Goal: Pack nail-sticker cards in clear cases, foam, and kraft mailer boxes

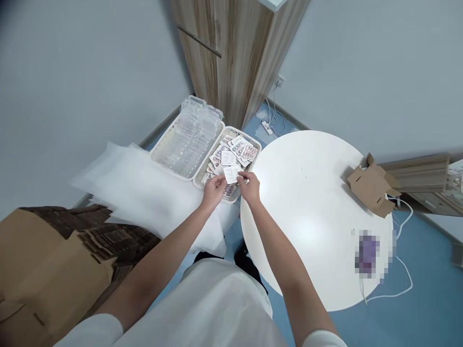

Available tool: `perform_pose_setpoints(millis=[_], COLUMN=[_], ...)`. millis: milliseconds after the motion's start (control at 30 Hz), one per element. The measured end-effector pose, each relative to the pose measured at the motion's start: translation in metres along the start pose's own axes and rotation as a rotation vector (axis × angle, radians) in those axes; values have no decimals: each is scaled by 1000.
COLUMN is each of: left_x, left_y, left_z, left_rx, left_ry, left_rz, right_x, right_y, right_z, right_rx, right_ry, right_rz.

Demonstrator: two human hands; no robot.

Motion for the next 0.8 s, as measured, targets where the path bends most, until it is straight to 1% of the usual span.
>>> perform_pose_setpoints(millis=[100, 167, 233, 333, 467, 533, 667, 800], left_x=[-19, -36, -58, -97, -151, -174, -207, -230], left_y=[0, -1, -3, -8, -9, -8, -4, 1], left_z=[-3, -12, -26, -54, -96, -116, -150, -179], left_rx=[56, 94, 128, 96, -122, -160, -69, -36], left_ry=[23, 75, 134, 237, 335, 370, 436, 469], left_rz=[14, 11, -7, 13, 137, 171, 165, 128], right_x=[-30, -55, -81, -123, -178, -201, -241, -272], right_y=[-11, -20, -29, -43, -67, -83, -115, -138], right_z=[12, 24, 39, 66, 103, 119, 147, 170], right_rx=[182, 253, 272, 259, 280, 325, 448, 542], right_ry=[-2, -13, -35, -67, -168, -220, -282, -324], right_rz=[-23, -41, -46, 5, 102, 137, 148, 190])
Point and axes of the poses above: each hand's wrist, its own x-axis towards the middle knuckle, its own z-axis out of the back of the hand, y = z × x, the point moved 5 cm from there along x, towards the middle knuckle, and after that the axes turned 4 degrees about y, right-handed, at the moved point
